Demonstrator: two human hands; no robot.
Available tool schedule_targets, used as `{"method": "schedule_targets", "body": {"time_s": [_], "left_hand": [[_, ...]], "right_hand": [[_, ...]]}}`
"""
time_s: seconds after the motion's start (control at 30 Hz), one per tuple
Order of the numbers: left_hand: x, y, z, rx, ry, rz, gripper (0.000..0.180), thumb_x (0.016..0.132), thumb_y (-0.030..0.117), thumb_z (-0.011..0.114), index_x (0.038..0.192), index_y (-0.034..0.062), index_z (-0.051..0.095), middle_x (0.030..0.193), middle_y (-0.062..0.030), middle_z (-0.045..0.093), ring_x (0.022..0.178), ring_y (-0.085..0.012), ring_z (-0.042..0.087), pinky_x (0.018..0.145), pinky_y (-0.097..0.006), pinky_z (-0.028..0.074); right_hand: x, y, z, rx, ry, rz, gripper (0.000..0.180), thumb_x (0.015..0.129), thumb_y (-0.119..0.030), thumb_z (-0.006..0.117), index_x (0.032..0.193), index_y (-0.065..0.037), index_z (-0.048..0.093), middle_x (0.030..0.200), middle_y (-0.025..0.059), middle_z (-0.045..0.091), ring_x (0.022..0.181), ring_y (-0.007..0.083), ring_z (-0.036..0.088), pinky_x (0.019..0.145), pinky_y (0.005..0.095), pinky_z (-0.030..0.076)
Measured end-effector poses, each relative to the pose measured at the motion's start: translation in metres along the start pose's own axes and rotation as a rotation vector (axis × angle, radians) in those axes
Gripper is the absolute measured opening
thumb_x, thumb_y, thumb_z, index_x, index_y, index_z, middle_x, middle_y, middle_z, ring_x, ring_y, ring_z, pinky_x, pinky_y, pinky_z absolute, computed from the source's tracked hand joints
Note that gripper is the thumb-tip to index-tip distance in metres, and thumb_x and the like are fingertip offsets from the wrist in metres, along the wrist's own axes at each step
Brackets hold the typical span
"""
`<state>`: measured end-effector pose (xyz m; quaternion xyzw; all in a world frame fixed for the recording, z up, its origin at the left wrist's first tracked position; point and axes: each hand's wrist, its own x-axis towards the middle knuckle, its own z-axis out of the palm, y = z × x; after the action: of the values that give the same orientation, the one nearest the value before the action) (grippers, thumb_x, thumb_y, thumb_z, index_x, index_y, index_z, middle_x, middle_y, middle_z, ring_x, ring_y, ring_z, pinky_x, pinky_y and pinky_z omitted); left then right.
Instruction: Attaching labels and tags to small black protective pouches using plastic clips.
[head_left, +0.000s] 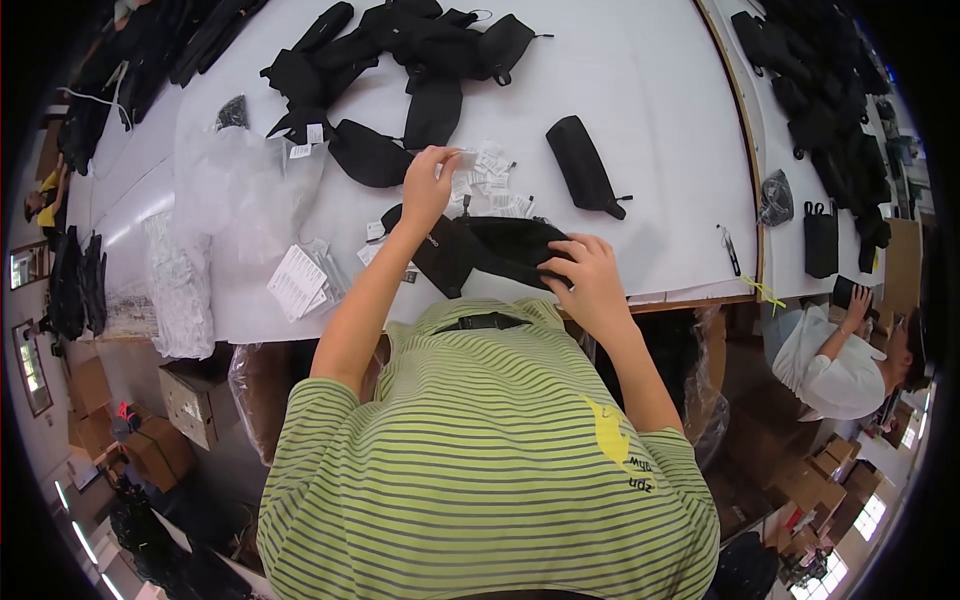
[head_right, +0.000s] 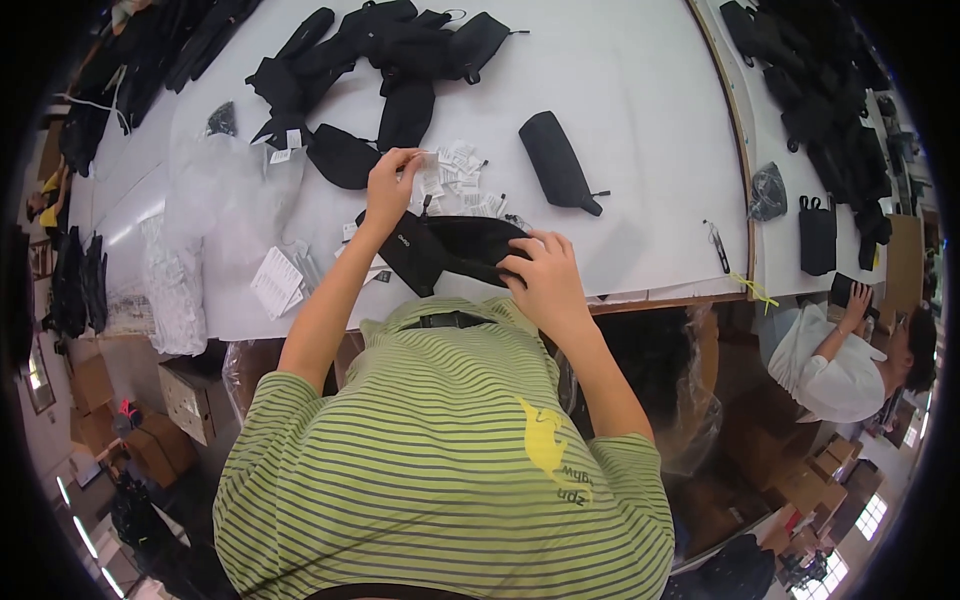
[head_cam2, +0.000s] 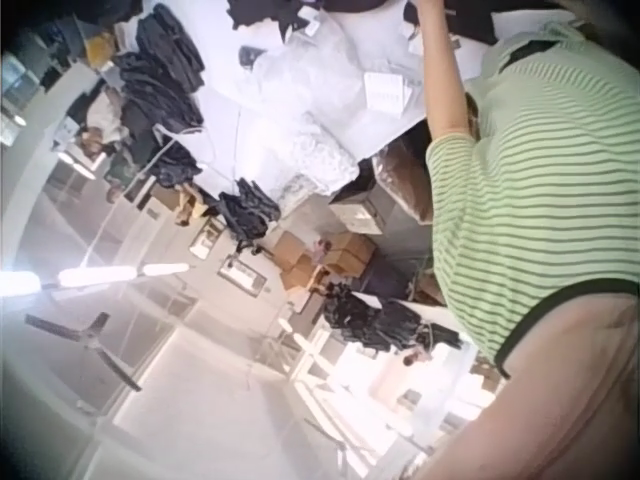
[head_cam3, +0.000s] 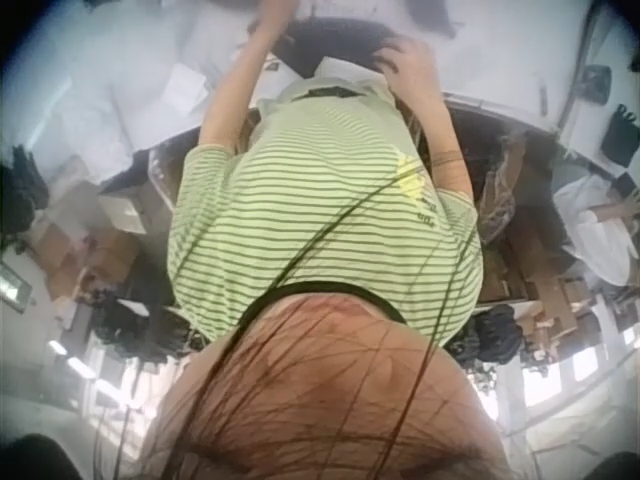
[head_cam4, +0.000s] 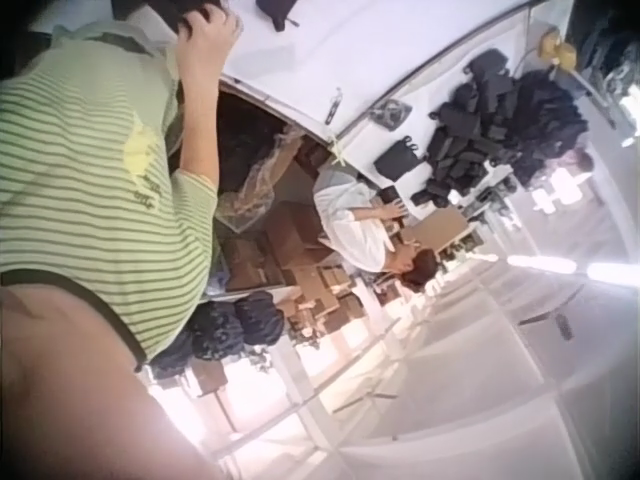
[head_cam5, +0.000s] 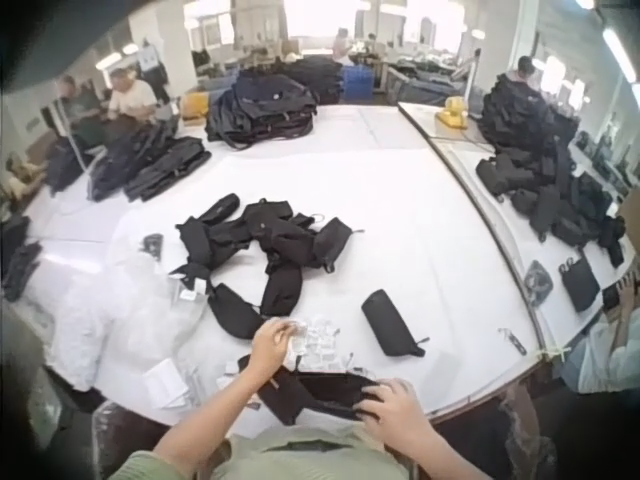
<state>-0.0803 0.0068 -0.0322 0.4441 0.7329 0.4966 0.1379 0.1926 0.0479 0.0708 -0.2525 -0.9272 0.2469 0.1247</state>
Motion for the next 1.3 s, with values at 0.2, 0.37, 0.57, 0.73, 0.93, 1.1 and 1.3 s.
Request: {"method": "schedule_targets", "body": {"time_s": [0.2,0.37,0.57,0.73,0.93,1.1,1.3], "left_hand": [[-0.042,0.116,-0.063,0.199,-0.18,0.312,0.018,0.08,0.016,0.067,0.095,0.0062,0.067,0.108,-0.0094,0.061,0.103,-0.0277,0.054,0.09,-0.035,0.04],[-0.07,0.085,-0.077,-0.327,0.235,-0.142,0.071,0.076,0.033,0.074,0.134,0.0068,0.042,0.126,-0.0064,0.052,0.121,-0.0224,0.045,0.103,-0.038,0.031],[-0.098,0.092,-0.056,-1.371,0.125,-0.658,0.048,0.082,0.023,0.071,0.123,0.0077,0.05,0.118,-0.0042,0.059,0.111,-0.0175,0.055,0.097,-0.034,0.041],[-0.081,0.107,-0.08,-1.355,0.23,-0.599,0.037,0.084,0.015,0.068,0.117,0.0052,0.055,0.109,-0.0068,0.063,0.1,-0.0195,0.062,0.088,-0.034,0.05],[-0.083,0.131,-0.087,-1.242,0.093,-0.566,0.038,0.08,0.012,0.07,0.113,0.0001,0.056,0.104,-0.0098,0.064,0.092,-0.019,0.064,0.082,-0.031,0.052],[-0.087,0.156,-0.086,-1.055,-0.086,-0.588,0.038,0.076,0.01,0.073,0.108,-0.0019,0.059,0.096,-0.0086,0.065,0.083,-0.016,0.064,0.075,-0.029,0.053],[-0.094,0.162,-0.089,-1.059,-0.101,-0.616,0.036,0.076,0.01,0.072,0.107,-0.0015,0.059,0.096,-0.0084,0.065,0.081,-0.0152,0.064,0.072,-0.028,0.053]], "right_hand": [[0.022,-0.016,-0.004,-0.085,0.078,-0.088,0.013,0.07,-0.011,0.072,0.083,-0.01,0.069,0.104,0.0043,0.063,0.112,0.0272,0.05,0.099,0.0444,0.034],[0.031,-0.04,-0.005,0.072,0.189,-0.085,0.013,0.07,-0.012,0.074,0.082,-0.009,0.069,0.098,0.0027,0.063,0.106,0.0249,0.051,0.094,0.0421,0.034],[0.032,-0.077,0.001,0.21,0.264,-0.074,0.016,0.077,-0.019,0.071,0.089,-0.008,0.073,0.088,0.0009,0.061,0.098,0.023,0.048,0.087,0.0359,0.035],[0.024,-0.074,-0.002,0.755,0.472,0.144,0.024,0.093,-0.013,0.051,0.095,0.002,0.069,0.093,0.0063,0.063,0.1,0.017,0.051,0.093,0.0292,0.036],[0.058,-0.079,-0.012,1.171,0.175,0.132,0.028,0.095,-0.021,0.052,0.104,0.001,0.067,0.095,0.0062,0.066,0.095,0.0117,0.056,0.088,0.0256,0.039],[0.079,-0.081,-0.009,1.224,0.323,0.107,0.029,0.085,-0.02,0.069,0.105,0.0,0.066,0.089,0.0037,0.066,0.08,0.0092,0.059,0.076,0.0232,0.046],[0.075,-0.084,-0.008,1.018,0.574,0.055,0.012,0.082,-0.011,0.07,0.09,-0.003,0.068,0.082,0.0025,0.065,0.072,0.0087,0.057,0.069,0.0229,0.045]]}}
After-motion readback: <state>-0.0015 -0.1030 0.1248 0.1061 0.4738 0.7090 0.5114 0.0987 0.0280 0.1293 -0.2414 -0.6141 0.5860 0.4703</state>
